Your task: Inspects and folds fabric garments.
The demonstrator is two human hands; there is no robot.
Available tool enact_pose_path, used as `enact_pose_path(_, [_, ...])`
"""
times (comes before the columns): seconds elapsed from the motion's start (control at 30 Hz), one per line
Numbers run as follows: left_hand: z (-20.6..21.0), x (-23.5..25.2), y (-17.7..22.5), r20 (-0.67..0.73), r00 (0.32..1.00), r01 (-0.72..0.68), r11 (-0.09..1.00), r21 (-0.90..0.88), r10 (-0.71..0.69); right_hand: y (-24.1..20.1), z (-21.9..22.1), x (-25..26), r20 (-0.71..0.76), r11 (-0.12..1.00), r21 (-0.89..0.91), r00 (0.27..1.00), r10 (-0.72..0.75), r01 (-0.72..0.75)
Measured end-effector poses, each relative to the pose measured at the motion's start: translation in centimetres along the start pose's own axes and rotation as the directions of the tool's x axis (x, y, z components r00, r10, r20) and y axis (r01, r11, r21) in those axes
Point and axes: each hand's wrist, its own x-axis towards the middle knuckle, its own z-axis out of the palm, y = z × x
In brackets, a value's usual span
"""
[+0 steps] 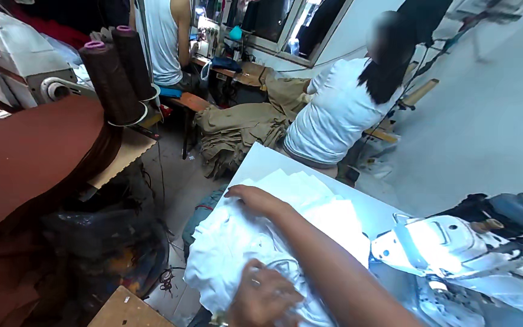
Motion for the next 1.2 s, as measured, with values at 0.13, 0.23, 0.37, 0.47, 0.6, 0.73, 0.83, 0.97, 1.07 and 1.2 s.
enact_pose_path(0.13, [-7.8,-0.8,-5.3,-0.078,0.79,0.532,0.616,0.581,-0.608,0.3,1.4,0.5,-0.02,0.996,-0.086,1.0,0.022,-0.023])
enact_pose_path(0.23, [-11.1,-1.2,-6.8,-0.028,0.523,0.776,0.462,0.43,-0.852,0.9,0.8,-0.2,-0.127,0.999,-0.052,0.992,-0.003,-0.003])
enact_pose_path(0.37, [-11.5,-1.2,-5.4,0.056,0.628,0.732,0.613,0.295,-0.777,0.5,-2.3,-3.9,-0.192,0.996,0.081,0.981,-0.011,0.028])
enact_pose_path(0.47, [-10.8,-1.7,-4.4,0.122,0.781,0.565,0.777,0.277,-0.612,0.7,-3.7,-7.5,-0.094,1.0,0.023,0.995,-0.01,0.013])
enact_pose_path(0.6, [-9.3,-2.3,-3.1,0.136,0.871,0.446,0.876,0.181,-0.472,2.5,-2.4,-10.6,-0.114,0.995,0.039,0.99,-0.084,0.089])
enact_pose_path(0.73, [-8.4,-2.9,-2.8,-0.008,0.875,0.479,0.861,0.17,-0.485,3.2,-0.7,-11.5,-0.255,0.975,0.22,0.964,0.072,-0.015])
enact_pose_path(0.83, [-8.7,-2.6,-2.5,-0.068,0.865,0.496,0.83,0.253,-0.496,3.1,-0.5,-10.9,-0.188,0.97,0.219,0.971,0.145,-0.103])
enact_pose_path(0.97, [-8.8,-2.4,-2.6,-0.092,0.842,0.52,0.756,0.398,-0.531,3.0,-1.3,-10.6,-0.076,0.966,0.202,0.981,0.177,-0.158])
enact_pose_path(1.07, [-8.6,-2.0,-2.7,-0.084,0.845,0.489,0.698,0.523,-0.529,3.0,-1.4,-10.5,-0.059,0.962,0.201,0.978,0.202,-0.187])
enact_pose_path(1.2, [-8.3,-1.4,-2.7,-0.067,0.859,0.435,0.654,0.619,-0.508,3.2,-0.3,-10.0,-0.094,0.969,0.149,0.973,0.213,-0.198])
